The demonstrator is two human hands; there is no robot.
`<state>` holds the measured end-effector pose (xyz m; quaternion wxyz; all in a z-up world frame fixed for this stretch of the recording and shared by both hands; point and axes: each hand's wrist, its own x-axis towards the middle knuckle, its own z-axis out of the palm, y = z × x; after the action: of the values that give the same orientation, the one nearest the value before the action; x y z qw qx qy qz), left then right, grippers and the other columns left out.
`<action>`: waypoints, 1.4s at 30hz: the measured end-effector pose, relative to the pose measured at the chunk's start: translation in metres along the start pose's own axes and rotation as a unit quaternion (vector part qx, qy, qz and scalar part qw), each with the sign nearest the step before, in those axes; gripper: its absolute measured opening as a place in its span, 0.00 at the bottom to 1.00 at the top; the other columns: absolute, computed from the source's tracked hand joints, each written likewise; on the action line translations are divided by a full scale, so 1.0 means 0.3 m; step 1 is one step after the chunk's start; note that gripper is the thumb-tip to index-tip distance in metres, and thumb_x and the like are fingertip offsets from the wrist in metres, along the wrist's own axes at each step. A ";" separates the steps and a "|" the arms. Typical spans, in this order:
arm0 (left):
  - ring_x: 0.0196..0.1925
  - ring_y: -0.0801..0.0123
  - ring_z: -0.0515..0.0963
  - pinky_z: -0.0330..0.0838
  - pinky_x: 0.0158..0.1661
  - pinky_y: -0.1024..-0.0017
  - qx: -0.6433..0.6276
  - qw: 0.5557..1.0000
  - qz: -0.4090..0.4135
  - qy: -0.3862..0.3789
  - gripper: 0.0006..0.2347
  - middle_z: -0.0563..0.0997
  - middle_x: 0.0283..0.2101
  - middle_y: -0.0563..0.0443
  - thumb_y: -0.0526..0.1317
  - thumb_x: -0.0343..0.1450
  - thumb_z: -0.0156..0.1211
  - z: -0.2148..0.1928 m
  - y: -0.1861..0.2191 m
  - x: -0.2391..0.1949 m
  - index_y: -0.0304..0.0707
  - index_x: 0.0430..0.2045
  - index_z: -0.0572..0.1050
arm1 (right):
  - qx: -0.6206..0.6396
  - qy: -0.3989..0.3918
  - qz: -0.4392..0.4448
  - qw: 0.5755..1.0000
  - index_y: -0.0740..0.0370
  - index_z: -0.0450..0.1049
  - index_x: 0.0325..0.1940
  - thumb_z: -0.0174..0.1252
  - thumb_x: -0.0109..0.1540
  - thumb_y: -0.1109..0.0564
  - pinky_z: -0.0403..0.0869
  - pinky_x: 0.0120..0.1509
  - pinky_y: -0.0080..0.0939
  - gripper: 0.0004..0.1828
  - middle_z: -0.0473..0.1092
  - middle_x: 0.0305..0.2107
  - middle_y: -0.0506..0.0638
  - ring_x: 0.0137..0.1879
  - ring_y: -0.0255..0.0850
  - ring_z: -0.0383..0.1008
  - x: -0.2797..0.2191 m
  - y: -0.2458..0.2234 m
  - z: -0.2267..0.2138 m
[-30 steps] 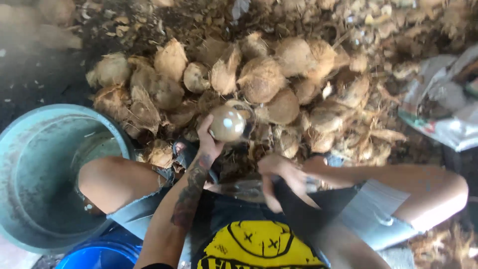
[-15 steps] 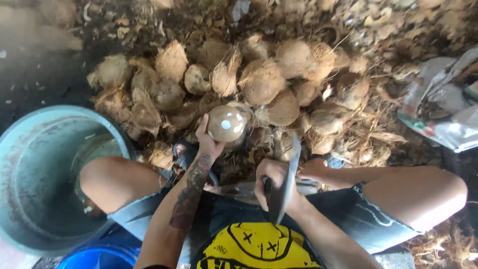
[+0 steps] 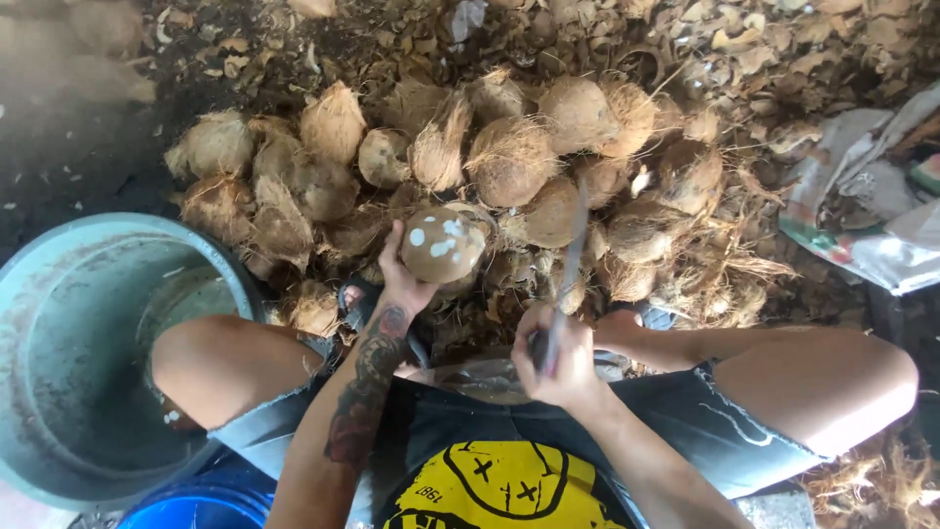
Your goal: The person sits on the ground and uses a machete to peel the husk off coconuts. They rotate each coconut while striking it repeatedly until the husk is removed, then place the peeled coconut into a nearby bucket. The process is repeated for multiple coconuts.
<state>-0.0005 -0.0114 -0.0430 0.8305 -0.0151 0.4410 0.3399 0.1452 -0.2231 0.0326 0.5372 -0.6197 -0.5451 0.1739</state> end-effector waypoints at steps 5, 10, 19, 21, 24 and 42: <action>0.67 0.41 0.75 0.66 0.67 0.37 0.022 0.997 -0.039 0.061 0.36 0.77 0.64 0.39 0.62 0.60 0.72 0.067 -0.022 -0.064 0.46 0.61 0.74 | -0.186 -0.180 0.110 0.960 0.58 0.73 0.29 0.56 0.50 0.55 0.72 0.31 0.61 0.07 0.70 0.17 0.59 0.28 0.64 0.77 -0.094 0.135 0.040; 0.64 0.37 0.76 0.68 0.60 0.28 0.029 0.998 -0.016 0.047 0.39 0.77 0.63 0.41 0.68 0.57 0.70 0.094 0.023 -0.072 0.49 0.60 0.73 | -0.039 -0.153 0.485 0.860 0.58 0.75 0.14 0.57 0.51 0.51 0.74 0.42 0.49 0.13 0.72 0.10 0.53 0.28 0.50 0.81 -0.078 0.093 0.049; 0.71 0.31 0.67 0.61 0.61 0.20 -0.007 1.000 -0.019 -0.001 0.41 0.71 0.70 0.39 0.68 0.60 0.69 0.053 0.038 -0.022 0.52 0.67 0.69 | -0.103 0.097 0.301 0.943 0.71 0.71 0.45 0.60 0.57 0.58 0.73 0.44 0.64 0.16 0.74 0.30 0.70 0.40 0.66 0.79 0.246 0.142 -0.054; 0.72 0.31 0.67 0.59 0.63 0.21 0.003 1.000 -0.005 0.011 0.40 0.71 0.70 0.39 0.66 0.60 0.70 0.020 0.027 0.003 0.51 0.66 0.70 | -0.102 0.142 0.295 0.939 0.71 0.70 0.46 0.62 0.59 0.54 0.70 0.45 0.66 0.19 0.72 0.31 0.71 0.43 0.67 0.78 0.258 0.304 -0.056; 0.70 0.31 0.70 0.59 0.64 0.22 0.052 0.998 0.005 0.020 0.39 0.73 0.69 0.38 0.67 0.61 0.69 -0.034 0.018 0.031 0.50 0.65 0.70 | -0.174 0.193 0.400 0.879 0.58 0.72 0.53 0.66 0.58 0.44 0.76 0.52 0.62 0.24 0.78 0.39 0.61 0.52 0.61 0.81 0.220 0.587 -0.049; 0.68 0.35 0.72 0.66 0.61 0.26 0.021 0.998 0.062 0.026 0.37 0.75 0.67 0.36 0.65 0.62 0.72 -0.019 0.022 0.075 0.45 0.62 0.74 | -0.273 0.042 0.494 0.824 0.65 0.82 0.44 0.56 0.55 0.52 0.81 0.44 0.62 0.20 0.80 0.32 0.61 0.42 0.60 0.84 0.251 0.671 -0.008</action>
<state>0.0001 0.0043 -0.0613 0.7966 0.0207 0.4693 0.3805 0.2715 -0.1247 -0.1109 0.2107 -0.9341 -0.1678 0.2342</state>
